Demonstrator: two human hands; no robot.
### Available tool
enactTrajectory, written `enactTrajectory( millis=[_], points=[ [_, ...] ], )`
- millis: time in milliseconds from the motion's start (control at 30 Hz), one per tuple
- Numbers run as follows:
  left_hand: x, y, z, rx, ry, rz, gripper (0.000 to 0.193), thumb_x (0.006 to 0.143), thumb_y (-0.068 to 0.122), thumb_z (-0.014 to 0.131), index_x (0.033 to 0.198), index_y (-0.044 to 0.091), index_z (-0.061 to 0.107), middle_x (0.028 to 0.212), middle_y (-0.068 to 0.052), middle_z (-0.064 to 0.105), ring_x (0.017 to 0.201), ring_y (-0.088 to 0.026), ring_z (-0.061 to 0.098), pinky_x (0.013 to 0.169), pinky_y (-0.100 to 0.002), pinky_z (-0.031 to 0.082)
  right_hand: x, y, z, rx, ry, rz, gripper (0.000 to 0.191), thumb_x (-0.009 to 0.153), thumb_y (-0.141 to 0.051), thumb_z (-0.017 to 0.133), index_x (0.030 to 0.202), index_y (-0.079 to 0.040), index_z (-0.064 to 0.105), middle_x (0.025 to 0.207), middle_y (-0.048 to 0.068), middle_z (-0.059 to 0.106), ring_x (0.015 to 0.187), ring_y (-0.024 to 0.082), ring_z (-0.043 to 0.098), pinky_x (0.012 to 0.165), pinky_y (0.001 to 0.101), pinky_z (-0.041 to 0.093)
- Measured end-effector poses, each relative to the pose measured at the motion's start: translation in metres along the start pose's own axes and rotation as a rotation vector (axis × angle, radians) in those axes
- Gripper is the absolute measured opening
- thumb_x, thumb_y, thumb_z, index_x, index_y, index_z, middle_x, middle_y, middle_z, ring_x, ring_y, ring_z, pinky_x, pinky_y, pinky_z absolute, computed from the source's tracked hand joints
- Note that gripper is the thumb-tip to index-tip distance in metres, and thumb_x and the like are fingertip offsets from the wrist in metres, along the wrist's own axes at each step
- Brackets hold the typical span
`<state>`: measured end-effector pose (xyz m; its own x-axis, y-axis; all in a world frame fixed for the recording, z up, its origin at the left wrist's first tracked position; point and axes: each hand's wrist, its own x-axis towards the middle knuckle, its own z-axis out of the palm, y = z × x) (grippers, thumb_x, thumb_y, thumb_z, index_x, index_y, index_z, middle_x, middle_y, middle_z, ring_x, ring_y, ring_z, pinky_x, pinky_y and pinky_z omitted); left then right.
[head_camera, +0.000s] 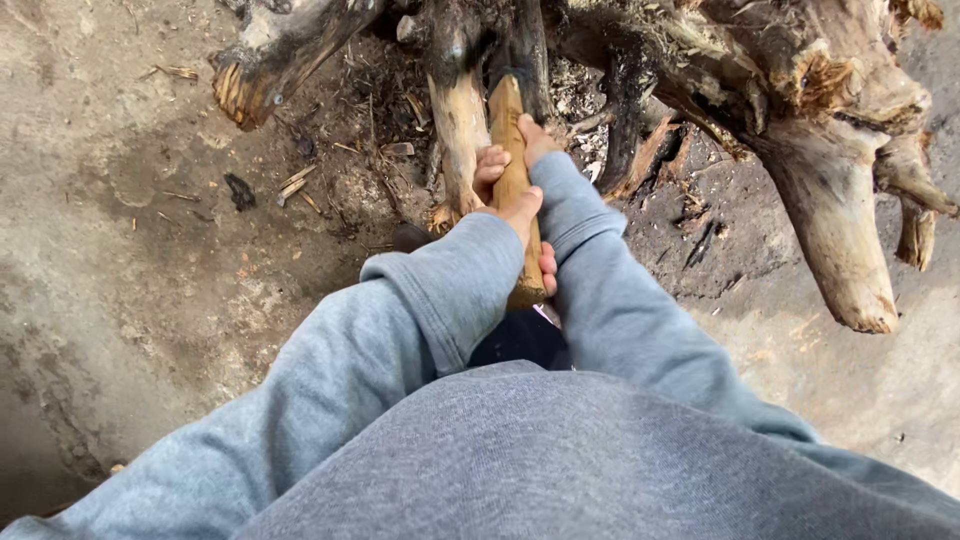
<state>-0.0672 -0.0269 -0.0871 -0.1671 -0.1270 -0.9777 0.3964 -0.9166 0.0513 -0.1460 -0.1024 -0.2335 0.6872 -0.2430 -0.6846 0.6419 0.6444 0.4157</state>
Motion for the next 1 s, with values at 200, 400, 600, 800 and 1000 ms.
enactTrajectory(
  millis=[200, 400, 600, 800, 1000],
  points=[
    [0.004, -0.002, 0.018, -0.500, -0.216, 0.008, 0.046, 0.100, 0.050, 0.059, 0.124, 0.016, 0.040, 0.077, -0.010, 0.050, 0.054, -0.020, 0.050, 0.046, -0.037, 0.046, -0.022, -0.004, 0.057, -0.577, 0.577, -0.065, 0.058, 0.098, -0.064, 0.049, 0.089, -0.006, 0.048, 0.060, -0.002, 0.044, 0.047, 0.013, 0.039, 0.041, 0.0294, 0.037],
    [0.013, 0.016, 0.026, -0.363, -0.061, -0.038, 0.046, 0.099, 0.046, 0.064, 0.129, 0.018, 0.042, 0.082, -0.011, 0.050, 0.058, -0.021, 0.053, 0.050, -0.037, 0.047, -0.038, 0.007, 0.033, -0.217, 0.193, -0.278, 0.040, 0.115, -0.048, 0.049, 0.110, -0.008, 0.050, 0.076, 0.004, 0.051, 0.060, 0.013, 0.046, 0.049, 0.0268, 0.044],
    [0.002, -0.001, -0.035, 0.129, 0.017, 0.029, 0.050, 0.091, 0.046, 0.064, 0.120, 0.010, 0.047, 0.075, -0.017, 0.054, 0.052, -0.028, 0.052, 0.043, -0.045, 0.047, 0.015, 0.021, -0.009, -0.017, 0.075, -0.144, 0.054, 0.101, -0.065, 0.037, 0.092, -0.012, 0.042, 0.065, 0.002, 0.041, 0.050, 0.016, 0.040, 0.043, 0.0335, 0.036],
    [0.014, -0.007, -0.014, -0.303, -0.121, -0.065, 0.051, 0.098, 0.054, 0.064, 0.121, 0.013, 0.045, 0.076, -0.010, 0.052, 0.054, -0.020, 0.048, 0.044, -0.037, 0.044, -0.004, 0.012, 0.026, -0.362, 0.489, -0.162, 0.053, 0.098, -0.064, 0.045, 0.090, -0.012, 0.043, 0.064, 0.001, 0.043, 0.050, 0.015, 0.041, 0.044, 0.0312, 0.037],
    [0.008, 0.009, 0.014, 0.109, 0.012, 0.018, 0.041, 0.095, 0.048, 0.057, 0.119, 0.016, 0.046, 0.073, -0.017, 0.055, 0.051, -0.030, 0.054, 0.044, -0.045, 0.049, -0.031, 0.012, 0.024, 0.058, -0.013, -0.069, 0.052, 0.104, -0.059, 0.049, 0.091, -0.009, 0.045, 0.068, 0.000, 0.045, 0.052, 0.013, 0.042, 0.046, 0.0265, 0.038]
  ],
)
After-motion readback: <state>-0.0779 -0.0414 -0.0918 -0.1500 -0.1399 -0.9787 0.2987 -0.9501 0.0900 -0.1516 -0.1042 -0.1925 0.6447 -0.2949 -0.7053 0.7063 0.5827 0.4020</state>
